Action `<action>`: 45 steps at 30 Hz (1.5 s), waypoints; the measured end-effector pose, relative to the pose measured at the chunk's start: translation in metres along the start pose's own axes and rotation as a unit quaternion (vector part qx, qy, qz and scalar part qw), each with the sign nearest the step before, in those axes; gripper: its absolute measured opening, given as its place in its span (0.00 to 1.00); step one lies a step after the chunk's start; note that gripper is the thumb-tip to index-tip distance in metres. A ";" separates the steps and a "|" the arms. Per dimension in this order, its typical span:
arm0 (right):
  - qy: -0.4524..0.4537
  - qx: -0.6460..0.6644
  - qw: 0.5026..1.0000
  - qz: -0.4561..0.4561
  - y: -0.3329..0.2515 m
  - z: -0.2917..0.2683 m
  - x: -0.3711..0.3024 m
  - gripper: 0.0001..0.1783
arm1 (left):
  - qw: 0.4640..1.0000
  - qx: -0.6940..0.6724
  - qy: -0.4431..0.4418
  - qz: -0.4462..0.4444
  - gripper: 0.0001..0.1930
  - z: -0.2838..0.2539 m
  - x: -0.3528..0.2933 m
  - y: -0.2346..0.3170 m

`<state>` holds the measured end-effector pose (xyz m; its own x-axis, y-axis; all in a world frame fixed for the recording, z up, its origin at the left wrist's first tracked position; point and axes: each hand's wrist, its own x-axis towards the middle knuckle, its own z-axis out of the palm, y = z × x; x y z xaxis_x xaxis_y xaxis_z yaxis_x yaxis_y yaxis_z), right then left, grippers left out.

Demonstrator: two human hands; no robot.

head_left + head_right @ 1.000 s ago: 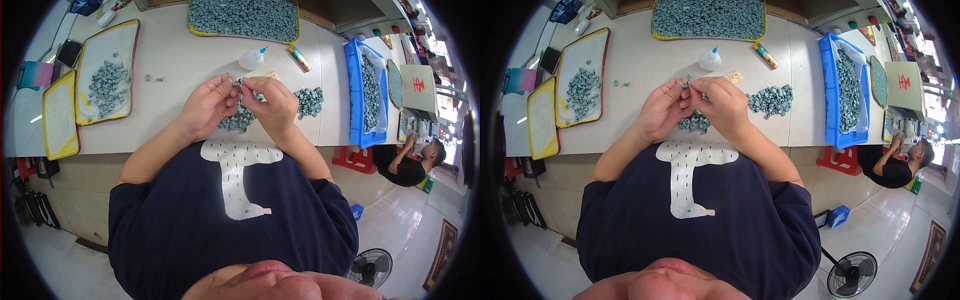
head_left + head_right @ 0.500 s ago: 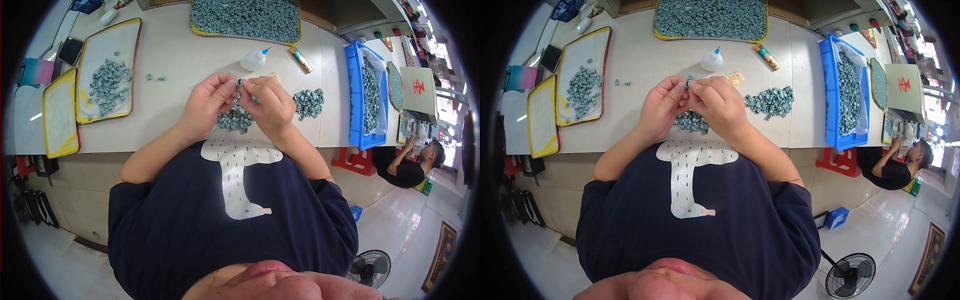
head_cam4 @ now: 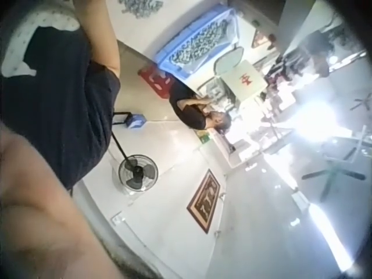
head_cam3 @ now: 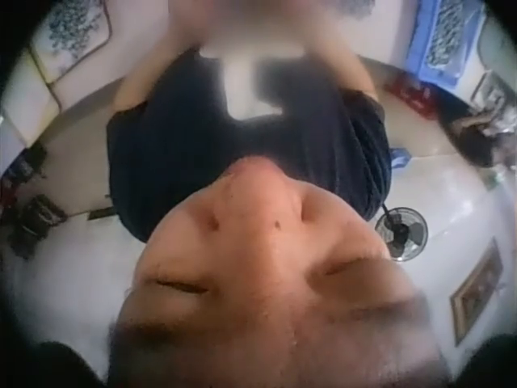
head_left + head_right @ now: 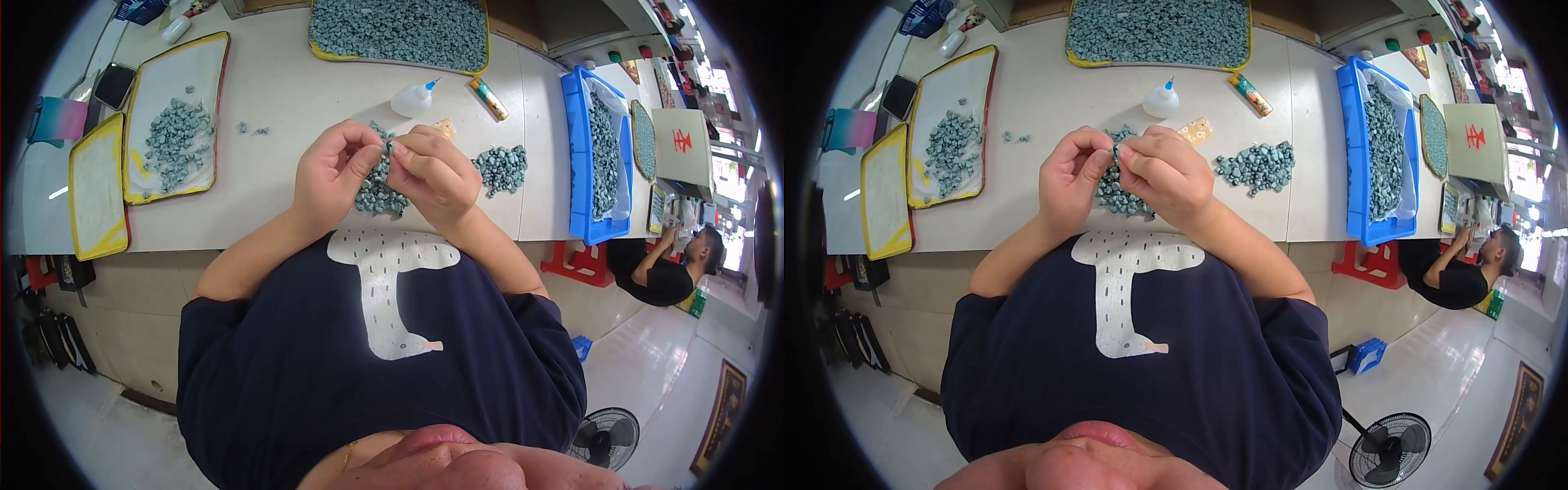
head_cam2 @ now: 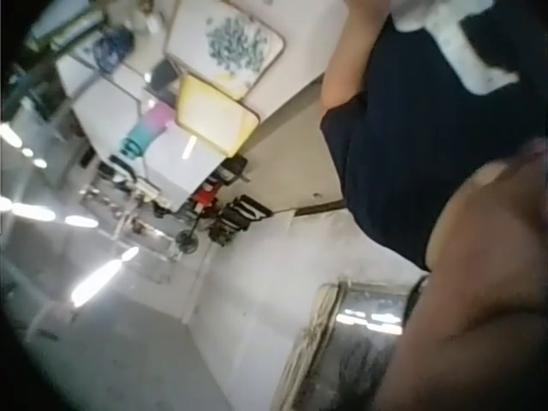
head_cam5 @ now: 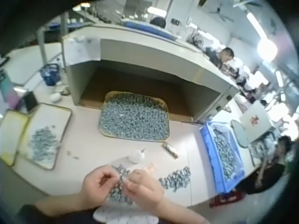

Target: Applying glue to small green plastic parts and assembling them into larger components.

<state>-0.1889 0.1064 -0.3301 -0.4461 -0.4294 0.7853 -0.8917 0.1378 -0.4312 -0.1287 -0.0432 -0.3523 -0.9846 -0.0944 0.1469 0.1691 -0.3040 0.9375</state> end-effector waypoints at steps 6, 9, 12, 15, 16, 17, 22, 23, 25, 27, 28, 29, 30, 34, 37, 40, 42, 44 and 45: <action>0.007 0.078 0.993 0.086 -0.004 -0.001 -0.004 0.17 | 0.947 0.255 -0.004 0.196 0.06 -0.001 0.012 0.018; 0.004 0.105 0.980 0.168 -0.008 0.002 -0.006 0.17 | 0.895 0.317 0.027 0.312 0.08 -0.001 0.015 0.020; 0.013 0.102 0.977 0.189 -0.008 0.003 -0.009 0.17 | 0.885 0.334 0.023 0.323 0.08 -0.001 0.016 0.022; 0.005 0.063 0.980 0.189 -0.012 0.002 -0.007 0.16 | 0.883 0.344 0.023 0.320 0.08 0.000 0.015 0.020; 0.000 0.045 0.981 0.188 -0.014 0.002 -0.005 0.16 | 0.885 0.345 0.026 0.311 0.08 0.000 0.014 0.018; 0.000 0.045 0.981 0.188 -0.015 0.001 -0.004 0.16 | 0.887 0.347 0.029 0.303 0.08 0.000 0.013 0.018; -0.076 0.015 0.971 0.228 -0.018 -0.011 0.007 0.13 | 0.916 0.354 0.041 0.181 0.07 -0.005 0.005 0.022; -0.101 0.010 0.962 0.255 -0.020 -0.016 0.009 0.12 | 0.924 0.357 0.021 0.135 0.07 -0.008 0.004 0.023; -0.126 0.007 0.952 0.279 -0.016 -0.021 0.008 0.12 | 0.932 0.361 -0.019 0.041 0.06 -0.014 0.002 0.023; -0.042 0.010 0.941 0.335 -0.005 -0.025 -0.005 0.13 | 0.916 0.398 -0.008 0.040 0.05 -0.021 -0.001 0.024; 0.001 0.012 0.933 0.361 0.000 -0.025 -0.006 0.14 | 0.899 0.435 0.000 0.040 0.05 -0.025 0.000 0.024; 0.001 0.013 0.933 0.360 0.004 -0.024 -0.004 0.14 | 0.881 0.471 0.009 0.039 0.05 -0.029 0.000 0.024; 0.002 -0.014 0.933 0.359 0.007 -0.023 -0.002 0.14 | 0.880 0.472 0.010 0.040 0.05 -0.034 0.000 0.026; -0.013 -0.092 0.936 0.341 0.023 -0.019 0.001 0.15 | 0.735 0.662 0.124 0.078 0.04 -0.061 0.001 0.031; -0.057 -0.122 0.943 0.305 0.031 -0.015 -0.001 0.16 | 0.668 0.735 0.114 0.020 0.03 -0.076 -0.001 0.027; -0.162 -0.101 0.882 0.430 0.034 -0.017 0.000 0.19 | 0.706 0.699 0.108 0.033 0.03 -0.078 -0.002 0.023; -0.162 -0.082 0.876 0.446 0.031 -0.020 0.005 0.19 | 0.707 0.698 0.107 0.031 0.03 -0.073 0.000 0.025; -0.162 -0.044 0.862 0.478 0.027 -0.022 0.008 0.21 | 0.710 0.696 0.103 0.025 0.02 -0.064 0.002 0.028; -0.162 -0.044 0.862 0.478 0.028 -0.023 0.006 0.21 | 0.711 0.696 0.102 0.025 0.02 -0.060 0.004 0.030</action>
<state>-0.2178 0.1284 -0.3274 -0.9483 -0.3067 -0.0815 -0.1373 0.6281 -0.7659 -0.1245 -0.1096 -0.3431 -0.9278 -0.2509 0.2762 -0.1429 0.9227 0.3582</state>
